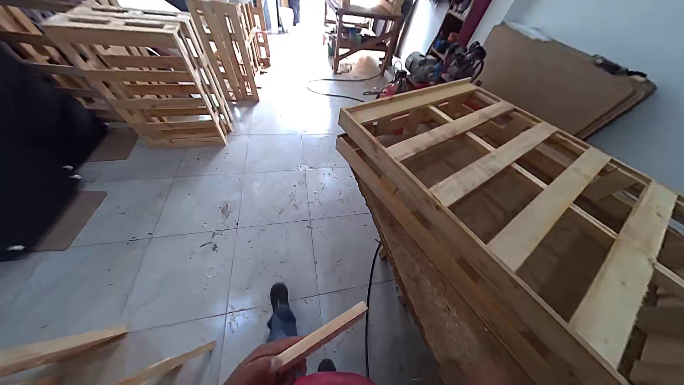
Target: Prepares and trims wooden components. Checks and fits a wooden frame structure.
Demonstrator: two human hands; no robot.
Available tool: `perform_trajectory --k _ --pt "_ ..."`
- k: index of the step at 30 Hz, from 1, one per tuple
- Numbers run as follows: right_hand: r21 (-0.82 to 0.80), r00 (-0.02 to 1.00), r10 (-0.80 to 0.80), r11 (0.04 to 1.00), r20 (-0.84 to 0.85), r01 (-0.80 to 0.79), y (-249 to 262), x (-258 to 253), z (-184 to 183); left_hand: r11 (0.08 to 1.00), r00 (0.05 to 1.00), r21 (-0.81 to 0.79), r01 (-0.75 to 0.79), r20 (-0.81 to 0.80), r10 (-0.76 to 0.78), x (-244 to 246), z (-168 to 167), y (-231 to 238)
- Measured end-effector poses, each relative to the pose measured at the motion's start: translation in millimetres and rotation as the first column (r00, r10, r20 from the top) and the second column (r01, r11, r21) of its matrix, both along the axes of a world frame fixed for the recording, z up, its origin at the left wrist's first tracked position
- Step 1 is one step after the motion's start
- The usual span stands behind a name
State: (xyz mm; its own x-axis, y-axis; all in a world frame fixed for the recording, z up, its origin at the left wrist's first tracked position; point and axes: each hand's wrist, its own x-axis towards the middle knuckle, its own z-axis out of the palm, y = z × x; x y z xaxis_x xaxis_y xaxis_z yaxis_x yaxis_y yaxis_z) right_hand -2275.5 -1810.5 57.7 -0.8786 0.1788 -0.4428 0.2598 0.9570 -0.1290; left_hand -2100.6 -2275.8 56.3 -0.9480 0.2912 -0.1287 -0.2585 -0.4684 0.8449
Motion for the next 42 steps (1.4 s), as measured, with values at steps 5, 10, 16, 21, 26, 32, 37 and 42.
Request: perform_trajectory --k 5,10,16,21,26,32,37,42 --pt "-0.783 0.937 0.348 0.578 -0.019 -0.230 -215 -84 23 0.944 0.944 0.022 0.331 -0.020 -0.330 -164 -16 -96" --pt "-0.838 0.984 0.177 0.535 -0.015 -0.109 -324 -186 35 0.902 0.897 0.057 0.428 0.098 -0.431 -317 -7 -190" --pt "-0.882 0.996 -0.073 0.466 0.044 0.073 -405 -301 10 0.912 0.969 -0.371 0.176 0.228 -0.094 -491 0 -245" --pt "-0.870 0.987 -0.157 0.482 0.026 0.100 -440 -383 -9 0.738 0.992 -0.663 0.129 0.082 -0.100 -612 -20 -265" --pt "-0.711 0.945 -0.285 0.697 -0.159 0.091 -465 -433 -24 0.641 0.981 -0.766 0.041 -0.091 -0.171 -692 -42 -281" --pt "-0.325 0.835 -0.197 0.945 -0.514 0.023 -492 -448 -52 0.660 0.939 -0.750 -0.056 -0.264 -0.220 -740 -69 -292" --pt "-0.294 0.803 -0.269 0.948 -0.532 0.122 -506 -449 -66 0.649 0.910 -0.761 -0.005 -0.272 -0.313 -760 -75 -296" --pt "-0.247 0.809 -0.302 0.948 -0.505 0.200 -507 -450 -66 0.631 0.851 -0.774 0.046 -0.300 -0.430 -775 -76 -295"
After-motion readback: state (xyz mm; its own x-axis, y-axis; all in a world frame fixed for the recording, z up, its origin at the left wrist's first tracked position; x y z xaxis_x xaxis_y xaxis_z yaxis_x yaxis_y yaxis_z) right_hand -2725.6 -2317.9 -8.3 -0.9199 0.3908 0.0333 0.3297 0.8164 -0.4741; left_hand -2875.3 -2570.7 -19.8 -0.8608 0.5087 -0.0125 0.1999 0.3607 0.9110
